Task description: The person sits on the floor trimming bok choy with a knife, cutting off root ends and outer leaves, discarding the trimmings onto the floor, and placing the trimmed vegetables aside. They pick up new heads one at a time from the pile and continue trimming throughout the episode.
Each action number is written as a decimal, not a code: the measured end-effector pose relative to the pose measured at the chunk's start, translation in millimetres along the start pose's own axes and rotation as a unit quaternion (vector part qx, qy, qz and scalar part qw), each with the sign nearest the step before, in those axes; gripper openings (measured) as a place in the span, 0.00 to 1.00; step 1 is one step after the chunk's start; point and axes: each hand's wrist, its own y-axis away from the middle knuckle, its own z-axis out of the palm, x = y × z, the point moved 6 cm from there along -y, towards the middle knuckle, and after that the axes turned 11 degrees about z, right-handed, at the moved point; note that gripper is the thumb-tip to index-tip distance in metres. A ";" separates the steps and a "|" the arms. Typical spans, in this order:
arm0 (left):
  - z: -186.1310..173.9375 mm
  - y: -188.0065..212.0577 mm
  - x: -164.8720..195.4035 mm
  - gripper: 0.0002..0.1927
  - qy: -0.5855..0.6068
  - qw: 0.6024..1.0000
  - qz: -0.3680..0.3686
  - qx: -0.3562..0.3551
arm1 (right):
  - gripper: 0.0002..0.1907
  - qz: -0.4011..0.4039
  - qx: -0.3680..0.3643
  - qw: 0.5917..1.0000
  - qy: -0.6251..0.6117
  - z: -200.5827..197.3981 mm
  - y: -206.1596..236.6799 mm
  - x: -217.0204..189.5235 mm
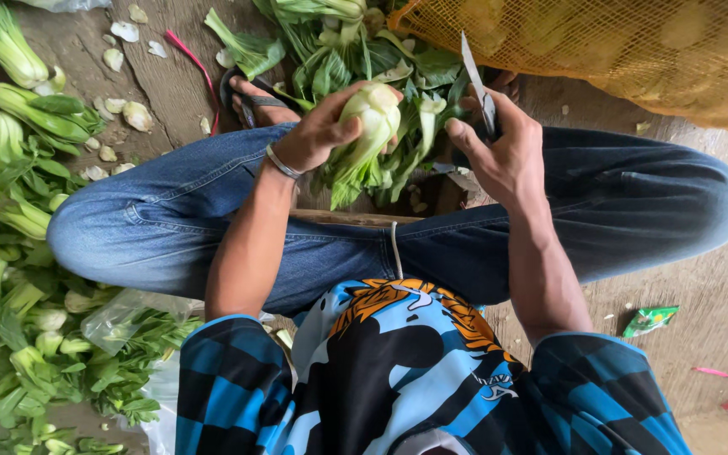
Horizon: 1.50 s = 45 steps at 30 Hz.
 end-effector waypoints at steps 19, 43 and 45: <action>28.3 -6.8 -38.0 0.49 -0.168 0.979 -0.018 -0.114 | 0.33 -0.030 -0.255 0.932 -0.255 43.5 15.0 1.1; -4.8 5.5 -16.3 0.30 -0.119 0.978 -0.065 -0.158 | 0.26 -0.051 -0.314 0.937 -0.143 19.2 10.9 1.2; -10.0 7.1 -14.8 0.33 -0.039 0.989 -0.040 -0.138 | 0.29 -0.043 -0.309 0.905 -0.290 3.3 9.9 -0.9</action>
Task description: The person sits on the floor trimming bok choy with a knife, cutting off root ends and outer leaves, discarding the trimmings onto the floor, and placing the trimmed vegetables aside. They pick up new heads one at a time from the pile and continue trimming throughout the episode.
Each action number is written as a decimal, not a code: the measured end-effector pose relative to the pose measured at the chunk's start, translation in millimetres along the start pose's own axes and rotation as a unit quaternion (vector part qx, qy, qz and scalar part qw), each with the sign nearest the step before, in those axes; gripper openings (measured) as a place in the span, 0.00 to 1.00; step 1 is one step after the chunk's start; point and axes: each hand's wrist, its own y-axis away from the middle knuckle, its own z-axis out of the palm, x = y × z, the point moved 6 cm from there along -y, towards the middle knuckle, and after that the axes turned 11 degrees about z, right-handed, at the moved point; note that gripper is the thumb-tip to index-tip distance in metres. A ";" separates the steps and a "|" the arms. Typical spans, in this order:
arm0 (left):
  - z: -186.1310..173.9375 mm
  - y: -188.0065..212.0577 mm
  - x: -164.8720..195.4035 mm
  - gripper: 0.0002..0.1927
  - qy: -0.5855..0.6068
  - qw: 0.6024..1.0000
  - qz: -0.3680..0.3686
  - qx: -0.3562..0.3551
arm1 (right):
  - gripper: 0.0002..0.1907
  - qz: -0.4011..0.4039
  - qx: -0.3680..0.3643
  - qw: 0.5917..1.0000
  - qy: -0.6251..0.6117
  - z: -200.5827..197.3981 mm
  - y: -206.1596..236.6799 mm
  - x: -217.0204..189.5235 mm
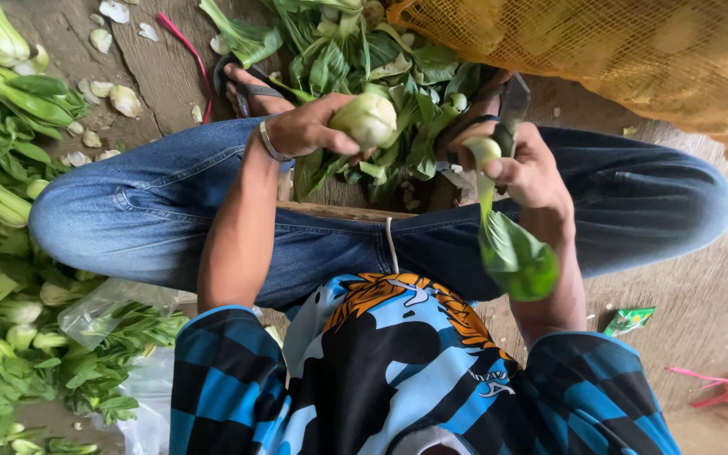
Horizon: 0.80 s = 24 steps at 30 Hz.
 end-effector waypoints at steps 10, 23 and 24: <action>-6.8 4.3 -25.5 0.33 0.051 0.982 0.072 0.165 | 0.18 -0.155 0.157 0.902 0.371 33.9 0.8 -27.1; 19.3 9.3 -59.6 0.29 0.062 0.993 0.008 0.096 | 0.19 -0.211 0.108 0.855 0.461 47.8 10.4 -59.9; 19.9 6.9 -45.5 0.30 -0.048 0.992 0.071 0.088 | 0.19 -0.208 0.106 0.859 0.455 47.3 10.3 -59.6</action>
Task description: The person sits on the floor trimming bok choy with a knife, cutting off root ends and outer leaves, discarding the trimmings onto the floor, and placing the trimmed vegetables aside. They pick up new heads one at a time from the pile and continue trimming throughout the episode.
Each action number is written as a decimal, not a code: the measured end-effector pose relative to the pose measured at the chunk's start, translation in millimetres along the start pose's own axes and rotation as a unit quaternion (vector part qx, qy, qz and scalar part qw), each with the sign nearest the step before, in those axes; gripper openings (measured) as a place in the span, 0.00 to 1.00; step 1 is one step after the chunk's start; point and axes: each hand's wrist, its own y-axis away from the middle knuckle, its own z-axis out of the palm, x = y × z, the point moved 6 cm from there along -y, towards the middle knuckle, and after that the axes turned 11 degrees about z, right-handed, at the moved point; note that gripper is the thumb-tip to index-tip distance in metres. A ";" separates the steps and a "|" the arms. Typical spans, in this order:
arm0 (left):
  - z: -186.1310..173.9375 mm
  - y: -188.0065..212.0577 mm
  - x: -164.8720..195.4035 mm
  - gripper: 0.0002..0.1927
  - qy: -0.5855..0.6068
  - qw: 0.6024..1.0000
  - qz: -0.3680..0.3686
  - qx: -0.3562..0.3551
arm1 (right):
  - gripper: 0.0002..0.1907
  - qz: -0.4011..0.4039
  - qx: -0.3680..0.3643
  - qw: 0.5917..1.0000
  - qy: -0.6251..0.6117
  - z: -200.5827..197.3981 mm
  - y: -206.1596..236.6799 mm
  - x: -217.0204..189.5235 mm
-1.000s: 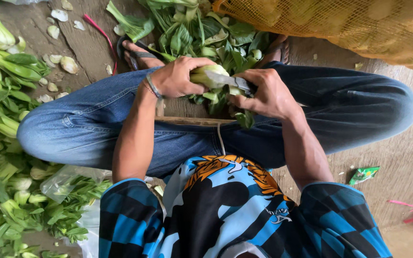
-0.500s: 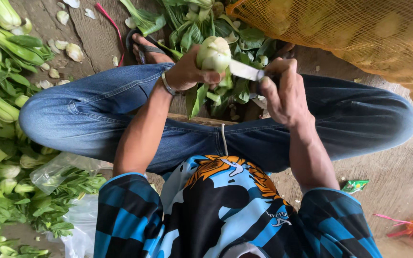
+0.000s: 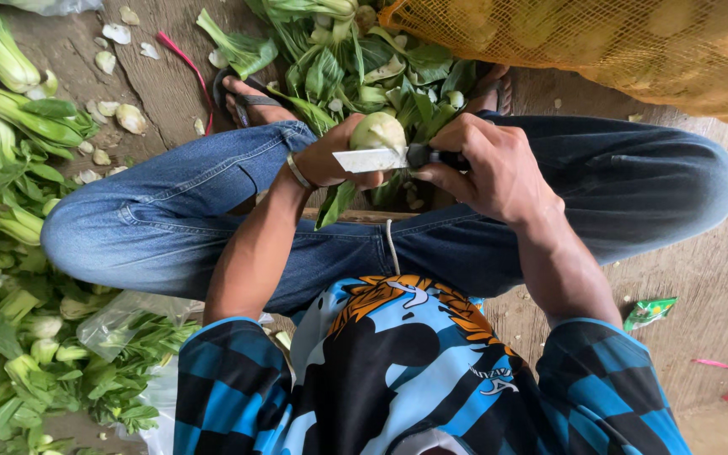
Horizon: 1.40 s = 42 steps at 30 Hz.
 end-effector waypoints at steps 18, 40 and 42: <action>54.6 -26.1 96.5 0.20 -0.023 0.990 -0.020 -0.140 | 0.19 0.046 0.112 0.985 -0.125 -10.1 36.2 55.6; -137.4 68.6 46.2 0.47 -0.030 0.427 0.012 0.904 | 0.10 0.148 0.147 0.909 -0.360 -4.4 3.8 80.2; -164.3 128.0 103.4 0.40 0.069 0.355 0.403 0.841 | 0.09 0.151 0.153 0.907 -0.363 -5.8 5.8 83.6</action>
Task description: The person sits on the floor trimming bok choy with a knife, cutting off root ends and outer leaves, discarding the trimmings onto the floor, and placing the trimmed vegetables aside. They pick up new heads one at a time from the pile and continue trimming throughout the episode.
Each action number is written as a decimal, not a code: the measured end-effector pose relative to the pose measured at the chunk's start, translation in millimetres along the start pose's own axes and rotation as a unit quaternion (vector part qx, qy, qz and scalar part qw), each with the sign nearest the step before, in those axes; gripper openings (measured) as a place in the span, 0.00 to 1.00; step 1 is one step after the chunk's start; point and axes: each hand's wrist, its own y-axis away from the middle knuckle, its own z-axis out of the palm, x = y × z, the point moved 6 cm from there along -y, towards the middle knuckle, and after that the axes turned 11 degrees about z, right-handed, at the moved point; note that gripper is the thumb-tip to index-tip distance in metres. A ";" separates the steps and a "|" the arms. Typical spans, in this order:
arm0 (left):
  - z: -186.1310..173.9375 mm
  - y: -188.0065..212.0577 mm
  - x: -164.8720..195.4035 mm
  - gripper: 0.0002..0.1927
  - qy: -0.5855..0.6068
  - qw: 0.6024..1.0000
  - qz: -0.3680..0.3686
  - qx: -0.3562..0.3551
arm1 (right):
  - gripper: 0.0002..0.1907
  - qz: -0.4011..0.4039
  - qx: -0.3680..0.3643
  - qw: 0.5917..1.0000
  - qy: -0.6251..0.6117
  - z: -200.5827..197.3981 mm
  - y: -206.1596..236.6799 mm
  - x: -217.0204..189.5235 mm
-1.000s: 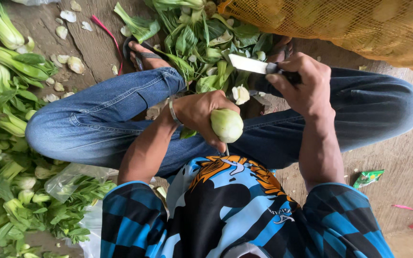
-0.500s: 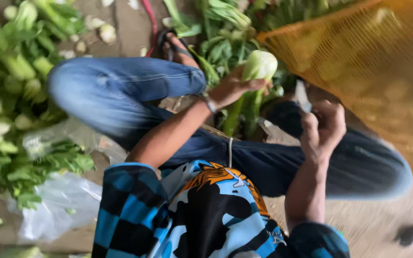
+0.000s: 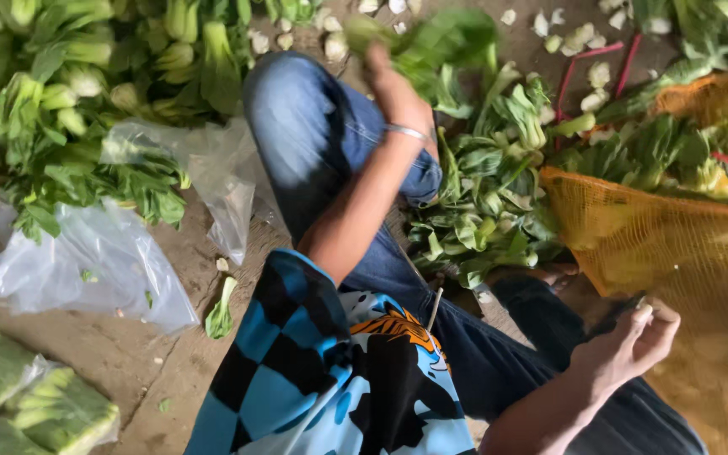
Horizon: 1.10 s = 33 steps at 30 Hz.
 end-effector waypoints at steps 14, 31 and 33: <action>30.1 93.2 -72.8 0.14 -0.294 0.749 0.101 -0.585 | 0.13 -0.002 0.098 0.985 -0.143 -68.8 11.6 -9.5; 87.4 277.8 -288.6 0.20 -0.448 0.108 0.457 -0.760 | 0.19 0.084 0.175 0.969 -0.155 -115.2 -33.4 15.8; 85.8 265.8 -286.6 0.17 -0.508 0.148 0.422 -0.736 | 0.20 0.086 0.174 0.969 -0.153 -113.3 -32.0 14.8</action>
